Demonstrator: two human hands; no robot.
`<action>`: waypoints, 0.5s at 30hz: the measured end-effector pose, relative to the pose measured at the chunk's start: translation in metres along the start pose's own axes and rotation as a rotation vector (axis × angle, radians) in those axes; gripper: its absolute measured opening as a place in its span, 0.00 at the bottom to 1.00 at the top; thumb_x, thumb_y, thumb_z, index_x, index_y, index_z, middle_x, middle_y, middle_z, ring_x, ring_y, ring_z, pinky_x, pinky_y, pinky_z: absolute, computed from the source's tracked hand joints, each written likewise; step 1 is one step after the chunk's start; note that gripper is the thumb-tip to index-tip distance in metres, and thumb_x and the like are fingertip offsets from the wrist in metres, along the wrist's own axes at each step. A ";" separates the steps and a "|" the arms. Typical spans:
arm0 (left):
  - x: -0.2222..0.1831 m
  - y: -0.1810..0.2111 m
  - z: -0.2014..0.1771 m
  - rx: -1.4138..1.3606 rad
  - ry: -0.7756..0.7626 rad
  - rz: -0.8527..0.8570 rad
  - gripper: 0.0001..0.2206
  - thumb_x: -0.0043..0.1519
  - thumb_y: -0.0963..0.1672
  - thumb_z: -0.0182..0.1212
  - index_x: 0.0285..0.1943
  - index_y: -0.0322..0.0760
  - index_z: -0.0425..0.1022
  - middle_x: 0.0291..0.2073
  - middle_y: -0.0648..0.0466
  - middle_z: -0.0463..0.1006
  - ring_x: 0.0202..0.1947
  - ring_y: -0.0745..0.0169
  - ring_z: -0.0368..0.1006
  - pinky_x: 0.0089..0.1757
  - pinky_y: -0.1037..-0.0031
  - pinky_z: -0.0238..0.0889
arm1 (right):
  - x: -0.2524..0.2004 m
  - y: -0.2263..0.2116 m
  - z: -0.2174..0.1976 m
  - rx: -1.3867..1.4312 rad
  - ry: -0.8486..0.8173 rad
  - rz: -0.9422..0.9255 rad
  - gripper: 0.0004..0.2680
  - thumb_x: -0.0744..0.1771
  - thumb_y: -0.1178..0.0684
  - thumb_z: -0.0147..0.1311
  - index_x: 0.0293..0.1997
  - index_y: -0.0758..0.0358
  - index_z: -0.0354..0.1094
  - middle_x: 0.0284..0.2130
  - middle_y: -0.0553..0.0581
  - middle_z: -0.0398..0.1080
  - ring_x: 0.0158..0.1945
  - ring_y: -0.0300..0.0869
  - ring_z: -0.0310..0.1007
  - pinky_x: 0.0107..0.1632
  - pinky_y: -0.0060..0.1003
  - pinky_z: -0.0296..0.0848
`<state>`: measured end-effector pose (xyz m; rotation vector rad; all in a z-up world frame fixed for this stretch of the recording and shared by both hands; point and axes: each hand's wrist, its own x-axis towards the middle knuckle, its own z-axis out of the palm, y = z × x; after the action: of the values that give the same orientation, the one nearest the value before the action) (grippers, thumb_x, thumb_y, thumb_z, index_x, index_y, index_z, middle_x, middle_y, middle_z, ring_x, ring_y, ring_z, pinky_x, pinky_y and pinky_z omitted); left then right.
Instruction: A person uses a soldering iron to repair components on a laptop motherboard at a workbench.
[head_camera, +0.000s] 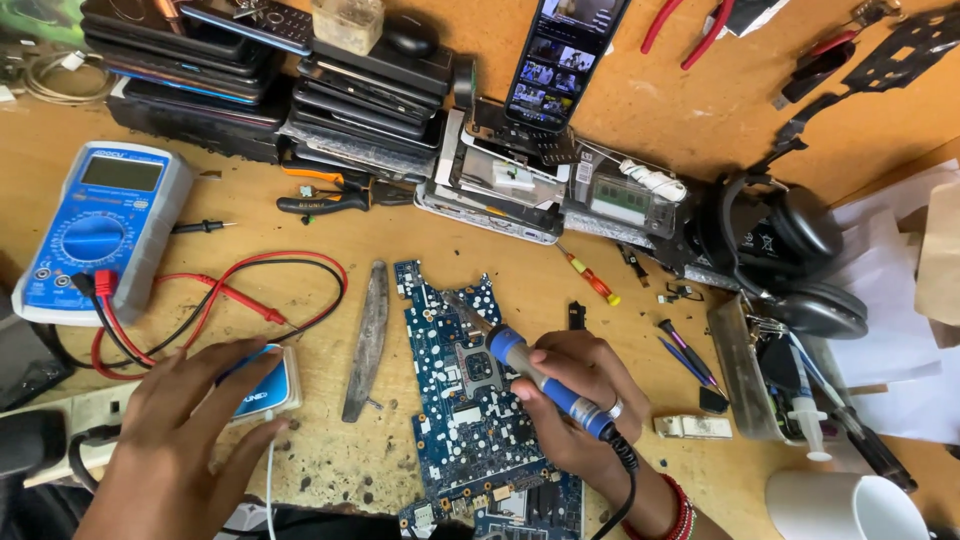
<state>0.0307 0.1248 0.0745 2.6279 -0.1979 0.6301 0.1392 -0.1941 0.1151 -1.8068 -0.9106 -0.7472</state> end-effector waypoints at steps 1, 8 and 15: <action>0.000 0.001 -0.001 0.004 -0.004 0.007 0.27 0.56 0.48 0.65 0.66 0.43 0.72 0.63 0.51 0.74 0.64 0.46 0.70 0.62 0.45 0.58 | 0.000 0.000 0.000 -0.002 0.003 0.000 0.07 0.68 0.53 0.58 0.45 0.65 0.69 0.37 0.58 0.71 0.36 0.47 0.79 0.39 0.38 0.82; -0.009 0.054 -0.017 -0.005 0.242 -0.106 0.25 0.54 0.48 0.70 0.60 0.31 0.77 0.60 0.41 0.76 0.60 0.43 0.74 0.61 0.55 0.67 | -0.002 0.004 0.000 -0.014 0.009 -0.012 0.07 0.67 0.54 0.59 0.45 0.64 0.69 0.38 0.59 0.71 0.36 0.46 0.80 0.40 0.37 0.83; -0.328 -0.194 0.192 0.141 -0.767 -0.456 0.24 0.50 0.69 0.42 0.52 0.83 0.71 0.46 0.70 0.79 0.52 0.72 0.77 0.53 0.79 0.70 | -0.006 0.004 0.000 0.024 0.024 0.030 0.06 0.67 0.54 0.60 0.42 0.64 0.70 0.37 0.58 0.72 0.36 0.47 0.80 0.41 0.40 0.84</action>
<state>-0.1385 0.2269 -0.3036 2.7745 0.2316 -0.5422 0.1396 -0.1968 0.1084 -1.7836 -0.8709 -0.7348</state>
